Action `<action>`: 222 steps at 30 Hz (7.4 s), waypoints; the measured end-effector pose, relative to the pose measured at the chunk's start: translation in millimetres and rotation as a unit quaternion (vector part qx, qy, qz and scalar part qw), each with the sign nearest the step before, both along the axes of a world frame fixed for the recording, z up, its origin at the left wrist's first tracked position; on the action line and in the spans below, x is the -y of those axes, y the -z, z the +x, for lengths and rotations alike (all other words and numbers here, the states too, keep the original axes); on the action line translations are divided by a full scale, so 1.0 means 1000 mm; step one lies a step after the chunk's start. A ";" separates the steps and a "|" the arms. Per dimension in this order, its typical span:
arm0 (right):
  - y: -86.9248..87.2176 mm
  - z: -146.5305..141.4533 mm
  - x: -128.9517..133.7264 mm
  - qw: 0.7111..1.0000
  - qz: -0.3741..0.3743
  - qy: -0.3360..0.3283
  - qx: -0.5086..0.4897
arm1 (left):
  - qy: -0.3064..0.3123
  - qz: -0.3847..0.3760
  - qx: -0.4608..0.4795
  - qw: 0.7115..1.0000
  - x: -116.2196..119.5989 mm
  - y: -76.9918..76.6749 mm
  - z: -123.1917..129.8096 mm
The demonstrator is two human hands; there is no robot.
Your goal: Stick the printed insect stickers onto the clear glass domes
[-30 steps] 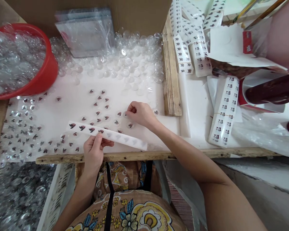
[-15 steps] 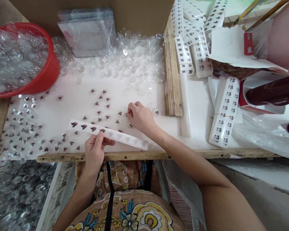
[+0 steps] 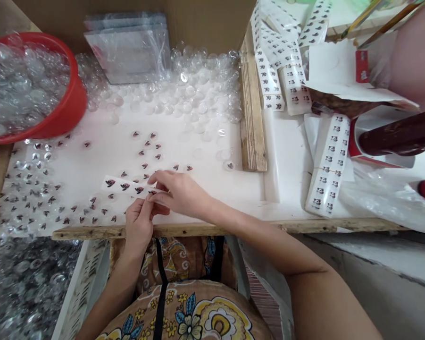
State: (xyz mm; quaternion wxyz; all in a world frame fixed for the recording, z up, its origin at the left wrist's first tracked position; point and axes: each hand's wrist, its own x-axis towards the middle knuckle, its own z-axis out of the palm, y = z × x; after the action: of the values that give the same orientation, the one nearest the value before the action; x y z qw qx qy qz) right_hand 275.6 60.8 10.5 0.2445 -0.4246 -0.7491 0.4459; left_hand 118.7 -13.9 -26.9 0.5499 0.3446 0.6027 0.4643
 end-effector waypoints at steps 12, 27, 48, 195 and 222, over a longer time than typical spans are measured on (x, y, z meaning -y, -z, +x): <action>0.002 0.001 0.005 1.000 -0.005 0.011 -0.005 | 0.016 0.001 0.020 1.000 0.001 0.003 0.000; -0.022 0.043 -0.023 0.953 0.070 0.286 -0.070 | -0.023 -0.016 0.050 0.998 -0.002 0.004 0.001; 0.028 0.066 -0.053 0.949 -0.091 0.299 0.046 | -0.023 -0.014 0.026 0.999 -0.001 0.007 0.000; 0.057 0.030 -0.103 0.980 0.123 0.152 0.045 | 0.060 -0.008 0.021 0.998 -0.008 -0.002 0.000; 0.037 0.026 -0.104 0.968 -0.067 0.197 0.138 | 0.065 -0.014 0.016 0.998 -0.008 -0.004 0.000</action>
State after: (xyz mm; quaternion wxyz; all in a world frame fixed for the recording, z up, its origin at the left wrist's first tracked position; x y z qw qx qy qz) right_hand 301.4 165.2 -26.6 0.1925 -0.6364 -0.6457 0.3755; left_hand 118.6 -5.7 -23.4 0.5932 0.3678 0.5767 0.4245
